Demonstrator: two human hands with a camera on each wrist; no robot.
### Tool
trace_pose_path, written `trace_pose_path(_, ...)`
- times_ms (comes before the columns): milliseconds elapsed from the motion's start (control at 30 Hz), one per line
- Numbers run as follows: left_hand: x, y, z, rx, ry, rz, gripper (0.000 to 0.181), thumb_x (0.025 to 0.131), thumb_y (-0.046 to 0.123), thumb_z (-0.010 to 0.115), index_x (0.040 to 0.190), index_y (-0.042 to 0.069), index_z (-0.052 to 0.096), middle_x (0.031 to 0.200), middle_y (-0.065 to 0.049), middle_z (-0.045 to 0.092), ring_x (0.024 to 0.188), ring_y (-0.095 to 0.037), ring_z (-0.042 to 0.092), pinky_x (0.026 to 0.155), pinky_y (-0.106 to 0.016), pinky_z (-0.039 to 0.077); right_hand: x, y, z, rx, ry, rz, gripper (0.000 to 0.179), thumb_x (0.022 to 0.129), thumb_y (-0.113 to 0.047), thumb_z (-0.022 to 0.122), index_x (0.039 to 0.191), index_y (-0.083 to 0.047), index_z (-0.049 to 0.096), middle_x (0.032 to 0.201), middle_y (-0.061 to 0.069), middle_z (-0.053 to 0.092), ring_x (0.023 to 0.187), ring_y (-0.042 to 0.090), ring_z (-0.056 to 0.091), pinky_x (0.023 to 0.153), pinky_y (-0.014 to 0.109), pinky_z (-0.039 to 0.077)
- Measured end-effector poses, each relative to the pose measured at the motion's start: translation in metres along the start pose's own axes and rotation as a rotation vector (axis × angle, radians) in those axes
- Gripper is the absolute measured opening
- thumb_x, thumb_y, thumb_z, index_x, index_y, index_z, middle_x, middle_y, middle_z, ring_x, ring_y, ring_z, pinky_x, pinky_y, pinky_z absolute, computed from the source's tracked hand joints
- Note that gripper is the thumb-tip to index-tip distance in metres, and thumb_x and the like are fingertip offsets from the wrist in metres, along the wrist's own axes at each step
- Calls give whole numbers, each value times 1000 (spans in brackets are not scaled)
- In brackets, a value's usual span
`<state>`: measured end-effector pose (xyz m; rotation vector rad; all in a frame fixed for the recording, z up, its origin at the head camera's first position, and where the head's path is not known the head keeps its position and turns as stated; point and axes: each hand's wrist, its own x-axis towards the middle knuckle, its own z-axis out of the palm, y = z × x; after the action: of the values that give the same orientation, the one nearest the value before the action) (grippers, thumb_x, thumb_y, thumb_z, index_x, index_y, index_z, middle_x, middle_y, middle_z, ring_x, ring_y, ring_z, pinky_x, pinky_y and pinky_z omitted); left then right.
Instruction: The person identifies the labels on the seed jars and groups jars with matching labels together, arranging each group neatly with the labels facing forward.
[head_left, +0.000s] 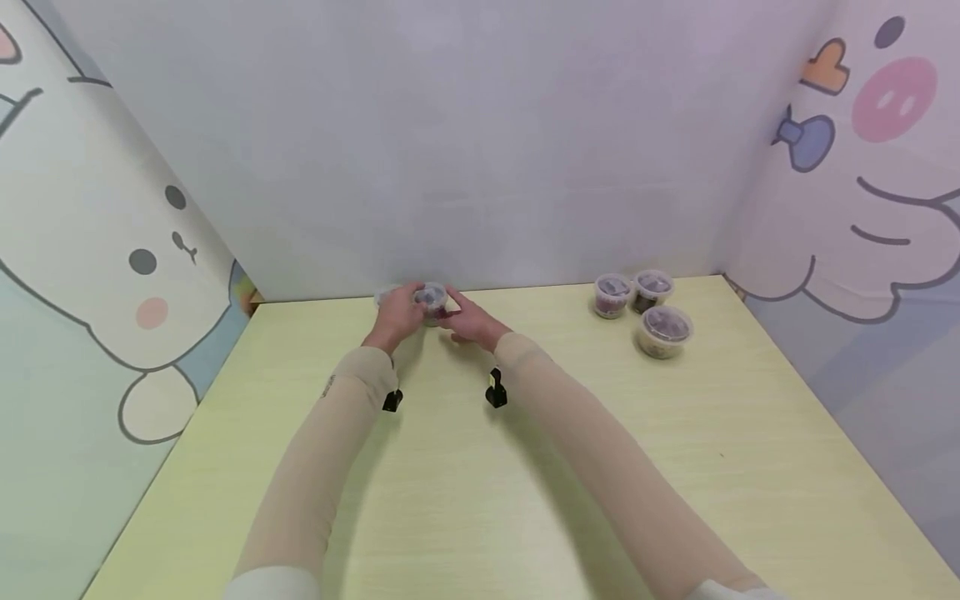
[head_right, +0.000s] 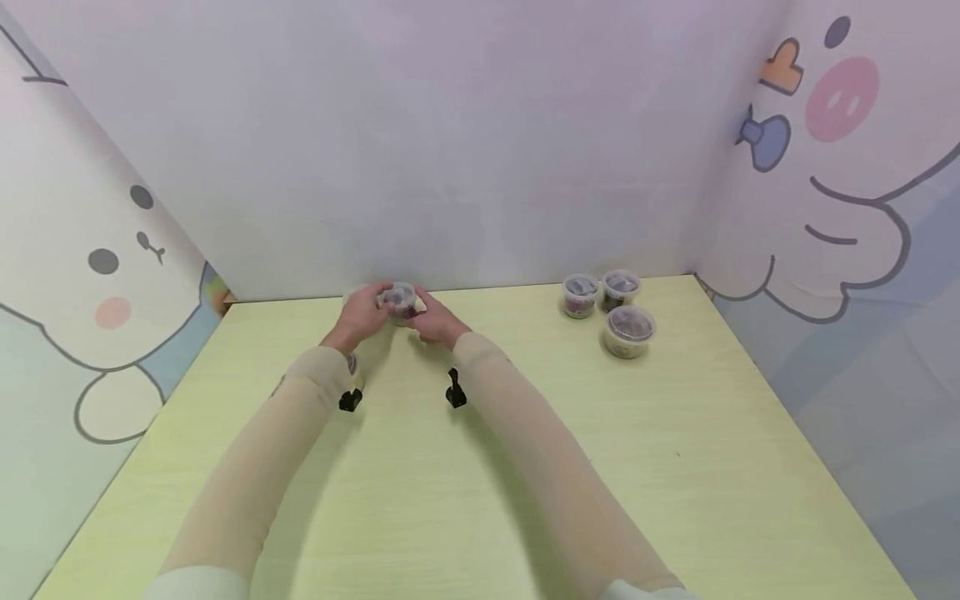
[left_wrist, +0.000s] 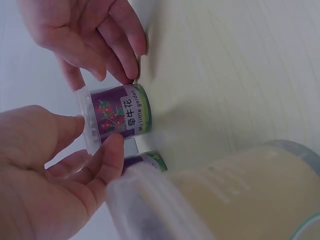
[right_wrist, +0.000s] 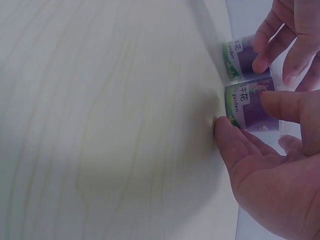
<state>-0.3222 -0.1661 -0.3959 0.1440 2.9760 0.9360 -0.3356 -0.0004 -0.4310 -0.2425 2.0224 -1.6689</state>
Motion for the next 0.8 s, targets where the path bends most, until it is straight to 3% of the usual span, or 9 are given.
trace_pose_path(167,-3,2,-1,-13,8,1,49,103,8,54,150,0,44,148,-24,48,134,-38,47,109,-50,40,-1,1,-3,-16,-24,-25,80,103,-9,57,165,-29,11,158,19,38,142,29,43,104,44,48)
trace_pose_path(267,-5,8,-2,20,4,35,49,102,11,55,149,0,45,148,-23,49,136,-38,45,113,-50,37,-7,-2,-14,-80,-19,-18,75,103,-11,57,164,-25,16,157,20,38,137,33,47,101,46,50)
trace_pose_path(500,-11,44,-19,123,-51,78,42,104,17,53,143,3,53,147,-17,51,137,-34,44,112,-51,38,-34,-32,-70,-372,30,-17,56,104,-15,53,157,-5,34,152,22,44,136,35,48,102,48,50)
trace_pose_path(567,-11,56,-20,165,-82,107,39,104,19,53,140,4,57,143,-16,55,133,-33,48,109,-50,40,-48,-40,-91,-529,76,-16,53,103,-15,51,153,-2,39,152,22,45,136,36,47,105,48,47)
trace_pose_path(700,-4,81,-10,232,-142,211,35,104,19,56,134,3,61,136,-16,61,125,-31,55,105,-45,45,-81,-48,-134,-852,261,4,52,97,-13,46,146,4,47,148,24,49,135,41,46,109,53,41)
trace_pose_path(800,4,98,8,222,-180,289,34,103,16,56,132,0,62,133,-16,62,124,-30,56,106,-42,45,-103,-44,-165,-950,367,27,53,94,-12,44,142,8,49,146,27,49,133,45,47,108,57,41)
